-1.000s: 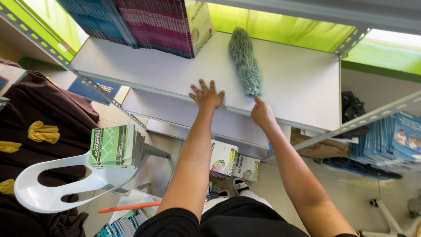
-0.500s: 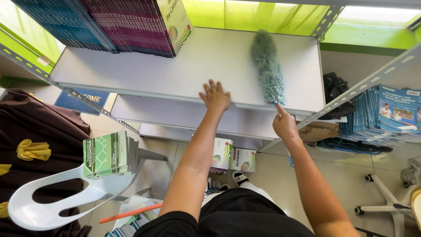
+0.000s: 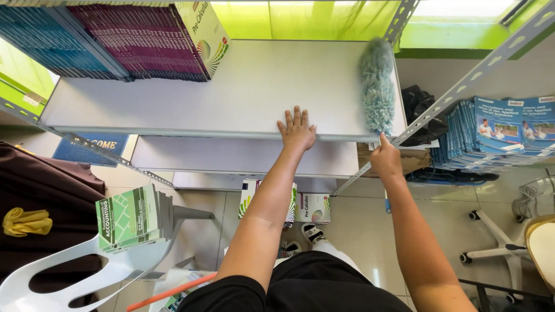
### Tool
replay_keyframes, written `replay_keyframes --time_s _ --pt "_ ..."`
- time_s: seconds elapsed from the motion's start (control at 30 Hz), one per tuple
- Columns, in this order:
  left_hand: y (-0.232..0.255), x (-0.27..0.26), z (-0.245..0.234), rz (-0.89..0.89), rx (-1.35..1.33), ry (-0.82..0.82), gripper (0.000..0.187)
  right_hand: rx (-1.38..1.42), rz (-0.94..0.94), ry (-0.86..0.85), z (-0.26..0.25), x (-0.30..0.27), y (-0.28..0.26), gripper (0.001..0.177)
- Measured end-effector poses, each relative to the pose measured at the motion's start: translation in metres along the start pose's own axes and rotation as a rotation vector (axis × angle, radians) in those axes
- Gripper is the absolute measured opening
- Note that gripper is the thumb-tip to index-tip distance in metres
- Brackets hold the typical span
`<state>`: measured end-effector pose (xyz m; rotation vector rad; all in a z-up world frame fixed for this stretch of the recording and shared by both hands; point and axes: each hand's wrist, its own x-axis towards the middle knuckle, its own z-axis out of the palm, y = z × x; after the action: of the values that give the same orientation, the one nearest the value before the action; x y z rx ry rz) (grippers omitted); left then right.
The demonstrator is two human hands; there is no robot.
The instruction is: Dusting a metal bookshelf with a microfiber duster.
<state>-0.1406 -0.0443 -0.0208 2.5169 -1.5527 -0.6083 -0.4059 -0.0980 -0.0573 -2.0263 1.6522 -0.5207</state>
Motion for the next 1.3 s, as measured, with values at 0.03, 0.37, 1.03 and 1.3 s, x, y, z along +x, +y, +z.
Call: replay_keyframes --time_s 0.03,0.37,1.03,1.3 --pt "0.000 0.001 0.000 0.004 -0.002 0.001 0.068 -0.003 0.001 0.004 -0.008 -0.009 -0.022 0.057" --pt "-0.005 0.006 0.003 -0.001 -0.003 -0.005 0.068 -0.064 0.004 -0.207 -0.011 -0.038 -0.065 0.052" --pt "0.014 0.001 -0.005 -0.033 -0.001 -0.046 0.069 -0.006 0.051 0.043 -0.025 0.010 -0.010 0.060" --pt "0.058 0.015 0.035 0.115 0.068 0.103 0.064 -0.067 -0.072 -0.055 -0.002 -0.054 -0.036 0.055"
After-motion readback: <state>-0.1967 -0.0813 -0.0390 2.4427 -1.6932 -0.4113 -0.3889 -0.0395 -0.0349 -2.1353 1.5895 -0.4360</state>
